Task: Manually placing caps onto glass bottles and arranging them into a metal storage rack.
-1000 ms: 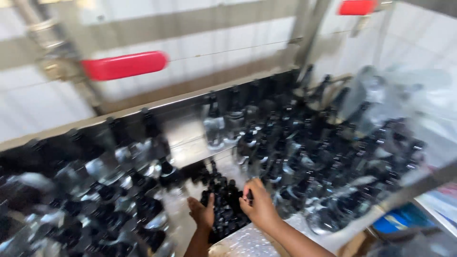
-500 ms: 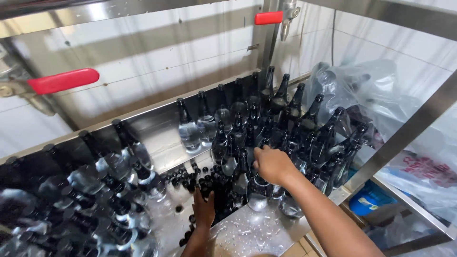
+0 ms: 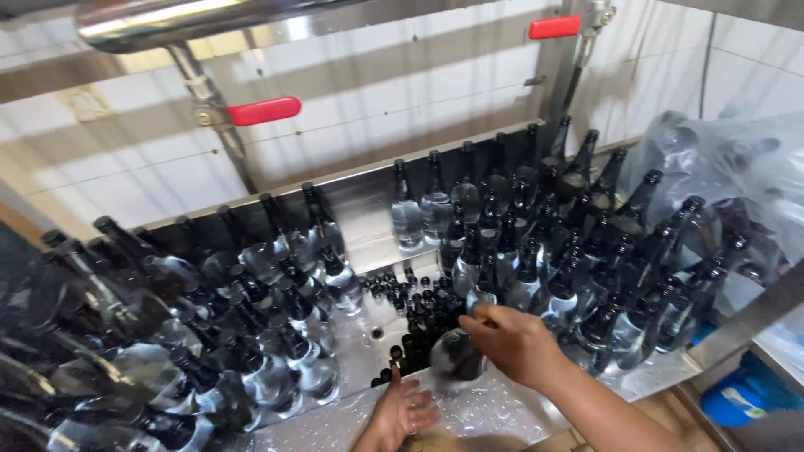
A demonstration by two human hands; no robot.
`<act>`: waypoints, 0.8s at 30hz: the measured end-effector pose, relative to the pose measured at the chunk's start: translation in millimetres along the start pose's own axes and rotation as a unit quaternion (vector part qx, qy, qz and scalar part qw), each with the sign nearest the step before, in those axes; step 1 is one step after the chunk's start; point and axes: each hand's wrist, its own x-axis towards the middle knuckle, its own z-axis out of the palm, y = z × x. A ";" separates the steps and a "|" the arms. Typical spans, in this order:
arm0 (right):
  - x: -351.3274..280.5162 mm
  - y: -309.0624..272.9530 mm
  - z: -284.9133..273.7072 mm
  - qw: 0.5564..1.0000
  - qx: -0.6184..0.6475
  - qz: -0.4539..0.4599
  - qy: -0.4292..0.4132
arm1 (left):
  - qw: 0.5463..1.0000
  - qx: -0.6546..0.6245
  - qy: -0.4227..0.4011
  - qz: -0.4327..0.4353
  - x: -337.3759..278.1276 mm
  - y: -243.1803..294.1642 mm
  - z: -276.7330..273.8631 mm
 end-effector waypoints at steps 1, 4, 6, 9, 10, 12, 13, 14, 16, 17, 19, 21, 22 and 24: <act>0.3 3.0 1.4 0.993 0.080 -0.003 0.082 | 0.997 -0.002 -0.069 -0.038 -10.4 5.0 -2.3; -4.4 7.3 22.7 0.972 0.133 0.053 0.187 | 0.988 -0.044 -0.149 0.005 -79.7 35.2 1.1; -2.0 9.9 37.5 0.965 0.103 0.110 0.212 | 0.980 -0.081 -0.160 0.088 -103.4 54.3 -11.2; 5.7 8.0 38.9 0.756 0.334 0.550 -0.120 | 0.968 -0.069 -0.045 0.236 -102.0 70.7 -39.6; 6.1 3.0 33.3 0.699 0.461 0.535 -0.112 | 0.980 -0.082 0.019 0.179 -109.8 76.9 -38.2; 3.0 -2.4 35.3 0.630 0.578 0.508 -0.104 | 0.985 -0.095 0.082 0.122 -107.0 74.7 -48.8; -0.7 -2.2 42.9 0.802 0.397 0.427 -0.130 | 0.984 -0.118 0.091 0.097 -95.9 66.0 -60.1; -7.2 -3.2 50.8 0.917 0.190 0.320 -0.144 | 0.983 -0.138 0.100 0.070 -84.7 56.9 -72.0; -11.7 11.6 58.0 0.976 0.092 0.177 -0.090 | 0.980 -0.157 0.122 0.019 -101.8 69.4 -69.2; -15.2 19.1 60.9 0.999 -0.008 0.027 -0.034 | 0.973 -0.176 0.144 -0.034 -110.5 73.2 -67.6; -9.7 41.4 50.4 0.992 0.004 -0.098 -0.076 | 0.979 -0.144 0.126 -0.068 -125.7 87.6 -61.1; -6.8 44.0 50.8 0.967 0.020 -0.223 -0.120 | 0.982 -0.115 0.109 -0.104 -128.7 88.6 -60.9; -4.1 38.0 56.9 0.973 0.072 -0.217 -0.012 | 0.985 -0.099 0.105 -0.099 -121.9 85.6 -62.1; -5.6 32.7 67.5 0.965 0.123 -0.211 0.096 | 0.987 -0.085 0.099 -0.091 -90.7 75.2 -78.9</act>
